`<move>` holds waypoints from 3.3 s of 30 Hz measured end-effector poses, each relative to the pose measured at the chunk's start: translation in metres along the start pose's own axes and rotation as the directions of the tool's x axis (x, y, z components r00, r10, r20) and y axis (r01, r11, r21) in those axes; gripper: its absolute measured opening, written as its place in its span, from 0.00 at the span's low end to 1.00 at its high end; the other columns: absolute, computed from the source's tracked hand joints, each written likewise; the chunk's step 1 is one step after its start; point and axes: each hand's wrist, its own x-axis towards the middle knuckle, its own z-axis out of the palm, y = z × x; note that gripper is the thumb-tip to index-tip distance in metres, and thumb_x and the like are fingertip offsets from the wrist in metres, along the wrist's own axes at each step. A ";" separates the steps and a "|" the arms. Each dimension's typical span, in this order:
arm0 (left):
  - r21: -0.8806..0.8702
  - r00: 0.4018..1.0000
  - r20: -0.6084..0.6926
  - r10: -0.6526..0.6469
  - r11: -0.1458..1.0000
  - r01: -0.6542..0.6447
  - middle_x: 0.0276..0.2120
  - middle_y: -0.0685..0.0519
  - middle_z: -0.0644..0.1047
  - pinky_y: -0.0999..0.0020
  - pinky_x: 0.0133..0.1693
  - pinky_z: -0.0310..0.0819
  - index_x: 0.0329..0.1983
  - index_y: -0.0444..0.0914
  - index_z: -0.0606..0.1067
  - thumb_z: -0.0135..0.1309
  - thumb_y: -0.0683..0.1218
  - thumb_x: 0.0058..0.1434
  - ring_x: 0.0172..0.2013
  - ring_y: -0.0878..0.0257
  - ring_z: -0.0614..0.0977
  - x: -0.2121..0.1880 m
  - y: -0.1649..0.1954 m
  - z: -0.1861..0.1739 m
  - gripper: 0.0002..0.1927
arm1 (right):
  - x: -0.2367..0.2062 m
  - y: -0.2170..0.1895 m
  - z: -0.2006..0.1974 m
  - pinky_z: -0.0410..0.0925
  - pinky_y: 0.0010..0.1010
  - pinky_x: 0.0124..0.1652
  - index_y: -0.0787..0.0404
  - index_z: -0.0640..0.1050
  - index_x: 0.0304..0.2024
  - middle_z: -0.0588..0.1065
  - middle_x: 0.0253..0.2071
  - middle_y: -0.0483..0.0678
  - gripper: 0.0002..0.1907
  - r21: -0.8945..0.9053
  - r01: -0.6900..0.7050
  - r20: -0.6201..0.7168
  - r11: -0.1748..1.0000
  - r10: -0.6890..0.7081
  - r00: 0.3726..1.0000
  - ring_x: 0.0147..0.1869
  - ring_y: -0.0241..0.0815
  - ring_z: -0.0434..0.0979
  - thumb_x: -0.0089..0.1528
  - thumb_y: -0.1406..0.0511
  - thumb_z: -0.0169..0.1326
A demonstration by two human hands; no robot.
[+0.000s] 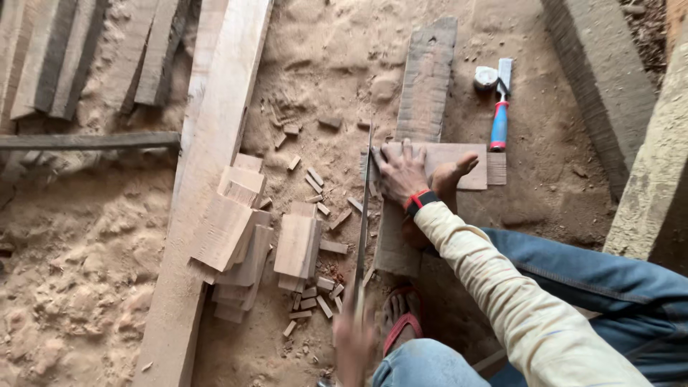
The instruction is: The person uses a hand saw to cut small wooden planks into shorter pieces. They hold the wood steady with their right foot and repeatedly saw through each piece, stacking the cut sections nearby.
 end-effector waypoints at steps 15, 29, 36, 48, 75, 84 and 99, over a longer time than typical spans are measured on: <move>0.220 0.906 -0.242 0.348 0.929 -0.298 0.63 0.47 0.74 0.68 0.48 0.82 0.71 0.43 0.63 0.44 0.54 0.67 0.56 0.61 0.79 -0.047 -0.023 0.005 0.29 | 0.000 0.001 0.003 0.60 0.76 0.56 0.47 0.66 0.70 0.66 0.65 0.46 0.40 0.090 -0.058 0.053 0.994 0.054 0.997 0.70 0.71 0.63 0.56 0.53 0.62; -0.191 0.998 0.044 0.040 0.981 -0.031 0.32 0.39 0.77 0.47 0.35 0.77 0.80 0.55 0.50 0.36 0.56 0.73 0.26 0.52 0.72 0.158 0.163 -0.031 0.32 | 0.006 0.007 0.002 0.60 0.76 0.55 0.41 0.67 0.70 0.63 0.69 0.45 0.34 -0.012 0.017 -0.067 1.000 -0.018 0.998 0.69 0.69 0.63 0.60 0.59 0.57; -0.177 0.954 -0.215 0.211 0.952 -0.251 0.67 0.48 0.68 0.60 0.44 0.78 0.75 0.48 0.54 0.43 0.55 0.71 0.50 0.60 0.81 -0.054 -0.015 0.001 0.30 | -0.001 0.003 0.003 0.63 0.73 0.54 0.49 0.70 0.65 0.67 0.61 0.48 0.34 0.096 0.013 -0.025 0.995 -0.010 1.000 0.67 0.72 0.65 0.57 0.51 0.60; -0.063 0.821 -0.369 0.436 0.870 -0.490 0.44 0.41 0.78 0.71 0.35 0.77 0.76 0.38 0.54 0.48 0.53 0.76 0.32 0.65 0.79 0.184 0.147 -0.017 0.31 | -0.002 0.002 -0.011 0.61 0.74 0.54 0.47 0.67 0.67 0.66 0.66 0.47 0.39 0.050 0.005 -0.061 0.999 -0.002 0.998 0.67 0.69 0.63 0.55 0.50 0.61; -0.400 0.988 0.071 -0.139 0.903 0.156 0.47 0.50 0.80 0.71 0.34 0.83 0.72 0.46 0.60 0.48 0.49 0.68 0.36 0.65 0.82 0.005 0.033 0.009 0.29 | -0.004 -0.002 -0.007 0.52 0.81 0.57 0.52 0.63 0.70 0.61 0.69 0.49 0.45 0.127 -0.033 0.088 0.991 0.022 0.996 0.71 0.71 0.55 0.54 0.46 0.60; -0.201 0.960 -0.131 0.247 0.942 -0.269 0.67 0.43 0.67 0.57 0.52 0.75 0.75 0.43 0.56 0.45 0.49 0.73 0.53 0.58 0.78 0.059 0.067 -0.011 0.28 | -0.001 -0.001 -0.002 0.50 0.82 0.58 0.46 0.64 0.70 0.60 0.71 0.47 0.37 0.047 -0.006 0.021 0.999 0.005 1.000 0.73 0.71 0.52 0.59 0.54 0.59; -0.182 0.907 -0.344 0.241 0.931 -0.316 0.60 0.46 0.76 0.68 0.50 0.83 0.69 0.39 0.67 0.57 0.45 0.66 0.55 0.57 0.85 -0.065 -0.042 0.024 0.28 | -0.002 -0.003 -0.004 0.57 0.74 0.58 0.51 0.64 0.71 0.62 0.70 0.48 0.43 0.166 -0.039 0.065 0.985 0.029 0.997 0.72 0.72 0.58 0.55 0.52 0.61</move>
